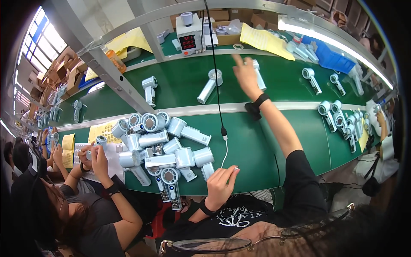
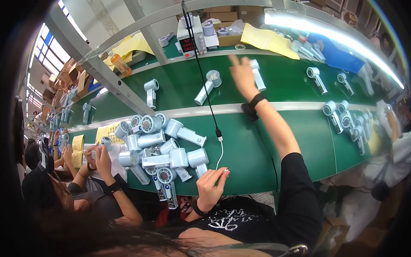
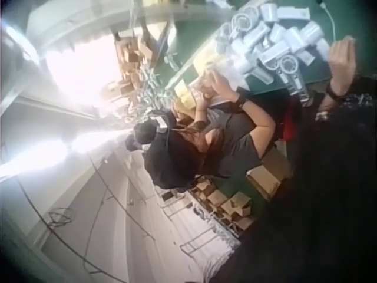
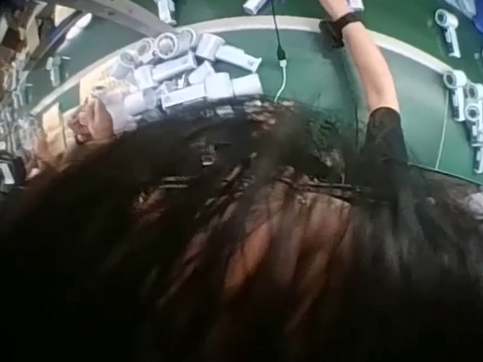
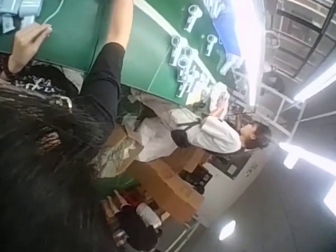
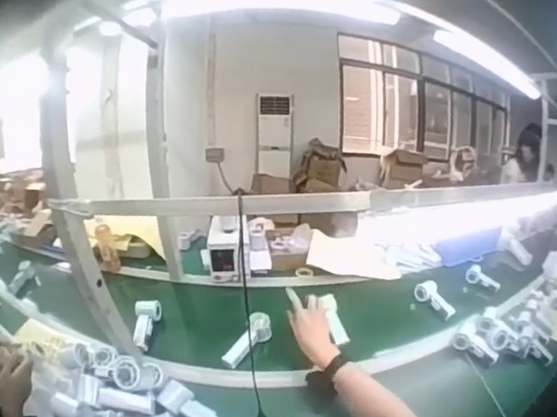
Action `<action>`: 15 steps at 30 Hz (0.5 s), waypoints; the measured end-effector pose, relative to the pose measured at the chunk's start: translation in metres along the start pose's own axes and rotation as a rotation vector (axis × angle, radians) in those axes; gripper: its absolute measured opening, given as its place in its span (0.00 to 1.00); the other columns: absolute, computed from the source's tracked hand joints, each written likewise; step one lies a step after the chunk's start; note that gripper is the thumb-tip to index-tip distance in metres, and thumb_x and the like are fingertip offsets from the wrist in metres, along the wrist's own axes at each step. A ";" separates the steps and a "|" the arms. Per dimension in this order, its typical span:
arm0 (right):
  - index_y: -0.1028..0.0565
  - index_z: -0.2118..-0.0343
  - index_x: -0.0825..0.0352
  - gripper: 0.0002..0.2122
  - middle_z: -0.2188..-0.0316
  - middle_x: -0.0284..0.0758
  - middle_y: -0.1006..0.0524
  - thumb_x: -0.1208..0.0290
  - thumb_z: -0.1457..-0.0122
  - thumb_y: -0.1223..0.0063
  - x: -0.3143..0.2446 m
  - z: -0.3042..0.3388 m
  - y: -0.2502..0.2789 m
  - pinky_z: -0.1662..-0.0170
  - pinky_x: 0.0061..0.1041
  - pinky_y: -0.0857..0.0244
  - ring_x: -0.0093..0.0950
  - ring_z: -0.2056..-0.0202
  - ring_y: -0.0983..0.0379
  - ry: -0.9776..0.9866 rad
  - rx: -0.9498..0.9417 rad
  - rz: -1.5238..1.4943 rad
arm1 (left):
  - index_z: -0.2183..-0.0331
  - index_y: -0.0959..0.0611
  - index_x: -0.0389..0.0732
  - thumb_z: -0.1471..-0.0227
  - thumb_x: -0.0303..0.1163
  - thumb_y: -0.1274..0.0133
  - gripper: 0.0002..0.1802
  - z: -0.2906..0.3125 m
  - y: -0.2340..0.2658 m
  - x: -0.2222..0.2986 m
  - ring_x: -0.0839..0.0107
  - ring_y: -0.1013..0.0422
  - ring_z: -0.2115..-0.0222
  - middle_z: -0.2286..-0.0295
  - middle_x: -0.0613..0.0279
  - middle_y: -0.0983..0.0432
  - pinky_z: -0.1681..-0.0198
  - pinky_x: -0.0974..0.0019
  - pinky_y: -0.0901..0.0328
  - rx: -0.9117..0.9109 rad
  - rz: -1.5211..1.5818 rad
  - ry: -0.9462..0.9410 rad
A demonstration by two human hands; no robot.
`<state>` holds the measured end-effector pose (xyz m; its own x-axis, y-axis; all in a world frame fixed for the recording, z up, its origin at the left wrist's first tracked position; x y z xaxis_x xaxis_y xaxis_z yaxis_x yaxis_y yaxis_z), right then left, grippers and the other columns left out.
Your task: Inspecting and moving handheld fans along a factory production line.
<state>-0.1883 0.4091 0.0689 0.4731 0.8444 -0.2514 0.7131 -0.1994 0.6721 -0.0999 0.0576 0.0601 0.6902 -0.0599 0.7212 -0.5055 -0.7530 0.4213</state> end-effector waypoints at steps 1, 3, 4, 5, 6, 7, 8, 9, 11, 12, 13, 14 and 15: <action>0.36 0.44 0.53 0.23 0.62 0.50 0.28 0.66 0.44 0.49 -0.037 0.005 -0.007 0.66 0.40 0.31 0.46 0.62 0.27 0.039 -0.203 0.000 | 0.71 0.18 0.33 0.57 0.20 0.40 0.06 -0.001 0.000 -0.002 0.66 0.30 0.82 0.81 0.59 0.25 0.78 0.69 0.38 0.002 0.003 0.005; 0.33 0.48 0.54 0.19 0.71 0.47 0.25 0.57 0.42 0.53 -0.086 0.024 -0.032 0.72 0.40 0.32 0.44 0.68 0.25 0.104 -0.494 -0.065 | 0.71 0.18 0.33 0.57 0.20 0.40 0.06 -0.003 0.000 -0.001 0.66 0.30 0.82 0.81 0.59 0.25 0.78 0.69 0.38 0.000 0.004 -0.001; 0.30 0.50 0.57 0.21 0.76 0.46 0.24 0.51 0.42 0.54 -0.096 0.033 -0.048 0.74 0.40 0.32 0.43 0.70 0.24 0.123 -0.582 -0.123 | 0.71 0.18 0.34 0.57 0.20 0.40 0.06 -0.004 -0.002 0.000 0.67 0.30 0.82 0.81 0.59 0.25 0.78 0.69 0.38 -0.008 0.010 -0.005; 0.30 0.50 0.57 0.21 0.76 0.46 0.24 0.51 0.42 0.54 -0.098 0.036 -0.059 0.74 0.40 0.32 0.43 0.70 0.24 0.117 -0.582 -0.120 | 0.71 0.18 0.34 0.57 0.20 0.40 0.06 -0.003 -0.003 0.000 0.67 0.30 0.82 0.81 0.59 0.25 0.78 0.69 0.38 -0.014 0.012 -0.007; 0.30 0.53 0.57 0.20 0.77 0.47 0.24 0.50 0.42 0.52 -0.096 0.037 -0.070 0.73 0.39 0.32 0.42 0.70 0.24 0.065 -0.569 -0.118 | 0.71 0.18 0.34 0.57 0.20 0.40 0.06 -0.003 -0.003 0.002 0.67 0.30 0.82 0.81 0.59 0.25 0.78 0.69 0.38 -0.017 0.014 -0.008; 0.29 0.55 0.58 0.19 0.78 0.47 0.25 0.50 0.43 0.51 -0.092 0.038 -0.079 0.73 0.37 0.32 0.42 0.69 0.24 0.012 -0.556 -0.115 | 0.71 0.18 0.34 0.57 0.20 0.40 0.06 -0.002 -0.003 0.003 0.67 0.30 0.82 0.81 0.59 0.25 0.78 0.69 0.38 -0.020 0.016 -0.007; 0.28 0.58 0.59 0.19 0.79 0.48 0.25 0.49 0.43 0.50 -0.084 0.039 -0.085 0.73 0.36 0.32 0.42 0.69 0.24 -0.042 -0.541 -0.111 | 0.71 0.18 0.34 0.57 0.20 0.40 0.06 -0.002 -0.003 0.004 0.67 0.30 0.82 0.81 0.59 0.25 0.79 0.69 0.38 -0.024 0.020 -0.006; 0.28 0.58 0.59 0.19 0.79 0.48 0.25 0.49 0.43 0.50 -0.081 0.041 -0.088 0.73 0.36 0.32 0.42 0.69 0.24 -0.040 -0.543 -0.111 | 0.71 0.18 0.34 0.57 0.20 0.40 0.06 -0.001 -0.002 0.004 0.67 0.30 0.82 0.81 0.59 0.25 0.79 0.69 0.38 -0.023 0.021 -0.001; 0.29 0.57 0.59 0.16 0.75 0.44 0.23 0.57 0.44 0.46 -0.061 0.043 -0.080 0.71 0.35 0.31 0.39 0.69 0.23 -0.088 -0.478 -0.253 | 0.71 0.18 0.34 0.56 0.20 0.40 0.06 0.001 -0.002 0.005 0.67 0.29 0.82 0.81 0.59 0.25 0.78 0.69 0.38 -0.032 0.034 0.005; 0.30 0.57 0.59 0.15 0.74 0.42 0.22 0.61 0.44 0.44 -0.052 0.045 -0.070 0.70 0.34 0.31 0.37 0.69 0.23 -0.113 -0.444 -0.322 | 0.71 0.18 0.34 0.56 0.20 0.40 0.06 0.001 -0.001 0.005 0.67 0.29 0.81 0.81 0.59 0.24 0.78 0.70 0.38 -0.041 0.046 0.011; 0.30 0.57 0.59 0.15 0.74 0.42 0.22 0.61 0.44 0.44 -0.040 0.048 -0.059 0.70 0.34 0.31 0.37 0.69 0.23 -0.115 -0.443 -0.315 | 0.71 0.18 0.33 0.56 0.20 0.40 0.06 0.001 -0.002 0.005 0.67 0.29 0.81 0.81 0.59 0.24 0.78 0.70 0.37 -0.052 0.060 0.015; 0.34 0.53 0.59 0.18 0.70 0.42 0.22 0.65 0.45 0.43 -0.020 0.062 -0.058 0.66 0.34 0.31 0.37 0.67 0.23 -0.328 -0.547 -0.743 | 0.71 0.18 0.33 0.56 0.20 0.40 0.06 0.002 -0.002 0.005 0.67 0.29 0.81 0.81 0.59 0.24 0.78 0.70 0.37 -0.056 0.069 0.011; 0.37 0.50 0.59 0.23 0.66 0.41 0.22 0.70 0.47 0.41 -0.024 0.073 -0.053 0.63 0.34 0.31 0.36 0.65 0.24 -0.533 -0.644 -1.183 | 0.71 0.18 0.33 0.56 0.20 0.41 0.05 0.003 0.001 0.003 0.67 0.28 0.81 0.80 0.59 0.24 0.78 0.70 0.37 -0.049 0.083 0.028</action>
<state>-0.1993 0.3632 -0.0120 0.0179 0.0419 -0.9990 0.5316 0.8458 0.0450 -0.0966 0.0545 0.0613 0.6301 -0.1021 0.7698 -0.5859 -0.7130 0.3851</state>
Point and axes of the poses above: each hand's wrist, its own z-axis away from the middle knuckle, its own y-axis out of the back of the hand, x = y × z, the point moved 10 cm from there along -z, towards the middle knuckle
